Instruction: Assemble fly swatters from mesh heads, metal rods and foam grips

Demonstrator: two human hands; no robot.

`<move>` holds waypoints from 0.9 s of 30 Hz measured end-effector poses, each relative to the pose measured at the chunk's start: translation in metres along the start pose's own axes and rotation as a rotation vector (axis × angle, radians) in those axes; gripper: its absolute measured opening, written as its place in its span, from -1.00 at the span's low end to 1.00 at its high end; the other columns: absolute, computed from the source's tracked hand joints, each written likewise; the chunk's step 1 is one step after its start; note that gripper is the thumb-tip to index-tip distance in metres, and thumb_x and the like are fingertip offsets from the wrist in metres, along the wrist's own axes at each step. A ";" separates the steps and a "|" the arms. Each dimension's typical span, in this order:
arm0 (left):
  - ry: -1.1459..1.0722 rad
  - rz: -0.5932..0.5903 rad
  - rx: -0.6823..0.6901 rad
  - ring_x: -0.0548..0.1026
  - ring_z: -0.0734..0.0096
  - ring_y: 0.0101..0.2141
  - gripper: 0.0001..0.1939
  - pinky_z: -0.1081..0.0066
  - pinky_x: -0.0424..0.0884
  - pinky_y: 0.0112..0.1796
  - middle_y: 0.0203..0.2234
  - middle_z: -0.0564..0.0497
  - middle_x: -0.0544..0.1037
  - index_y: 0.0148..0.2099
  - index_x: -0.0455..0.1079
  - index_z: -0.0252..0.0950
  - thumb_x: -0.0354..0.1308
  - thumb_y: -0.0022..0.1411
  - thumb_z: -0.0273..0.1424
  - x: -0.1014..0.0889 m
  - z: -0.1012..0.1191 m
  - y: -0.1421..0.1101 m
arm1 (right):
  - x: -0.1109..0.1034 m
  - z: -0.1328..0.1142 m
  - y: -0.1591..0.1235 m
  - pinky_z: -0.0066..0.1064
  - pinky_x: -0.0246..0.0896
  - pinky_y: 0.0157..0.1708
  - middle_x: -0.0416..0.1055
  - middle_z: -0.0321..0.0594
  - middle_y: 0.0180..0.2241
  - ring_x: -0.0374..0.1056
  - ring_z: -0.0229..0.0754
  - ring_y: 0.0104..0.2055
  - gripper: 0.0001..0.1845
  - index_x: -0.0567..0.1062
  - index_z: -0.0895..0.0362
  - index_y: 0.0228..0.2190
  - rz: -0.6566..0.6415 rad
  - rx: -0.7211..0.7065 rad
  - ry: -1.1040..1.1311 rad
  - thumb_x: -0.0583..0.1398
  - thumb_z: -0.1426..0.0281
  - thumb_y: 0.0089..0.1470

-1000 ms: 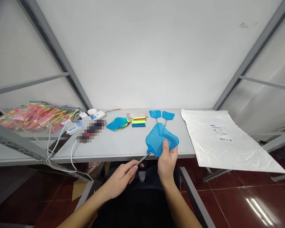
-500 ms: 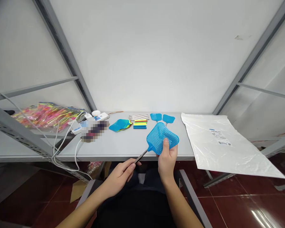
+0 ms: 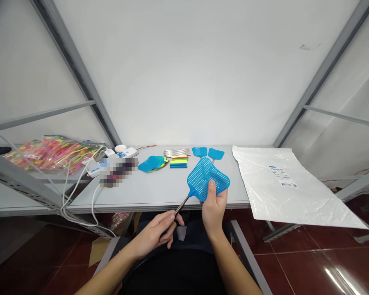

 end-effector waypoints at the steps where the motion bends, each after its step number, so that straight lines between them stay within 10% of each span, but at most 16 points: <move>1: 0.012 0.004 -0.008 0.00 0.57 -0.68 -0.59 0.49 0.28 -0.51 -0.71 0.24 0.03 -0.18 0.38 -0.31 -0.11 0.36 -0.09 0.000 0.002 0.001 | 0.000 0.000 0.002 -0.45 0.28 -0.53 0.38 -0.32 -0.40 0.29 -0.32 -0.54 -0.64 0.35 0.06 -0.15 -0.002 0.032 0.027 0.15 0.10 0.12; 10: 0.519 0.005 0.004 0.22 0.51 -0.61 -0.55 0.51 0.22 -0.50 -0.66 0.17 0.18 -0.24 0.33 -0.27 -0.24 0.40 -0.08 -0.002 0.036 0.023 | -0.007 -0.003 0.017 -0.59 0.10 -0.67 0.33 -0.40 -0.45 0.26 -0.36 -0.57 -0.64 0.33 0.01 -0.17 -0.041 0.161 0.072 0.20 0.08 0.08; 19: 1.651 0.193 0.084 0.46 0.21 -0.52 -0.69 0.38 0.09 -0.50 -0.43 -0.03 0.51 -0.17 0.25 -0.23 -0.28 0.44 -0.27 0.014 0.067 0.050 | -0.015 0.018 0.035 -0.57 -0.05 -0.71 0.15 -0.49 -0.54 0.00 -0.44 -0.65 -0.74 0.32 0.01 -0.30 0.025 0.194 0.226 0.23 0.16 0.08; 27: 1.307 0.115 0.078 0.49 0.25 -0.37 -0.70 0.39 0.17 -0.41 -0.41 0.02 0.51 -0.24 0.24 -0.21 -0.24 0.44 -0.25 -0.005 0.067 0.068 | -0.013 0.034 0.037 -0.53 -0.09 -0.69 -0.04 -0.55 -0.65 -0.18 -0.44 -0.69 -0.74 0.27 0.05 -0.41 -0.063 0.373 0.303 0.24 0.21 0.09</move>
Point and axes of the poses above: each hand's wrist, its own y-axis towards the middle knuckle, its own x-axis out of the palm, z = x × y, the point moved 4 cm from there along y, towards the middle knuckle
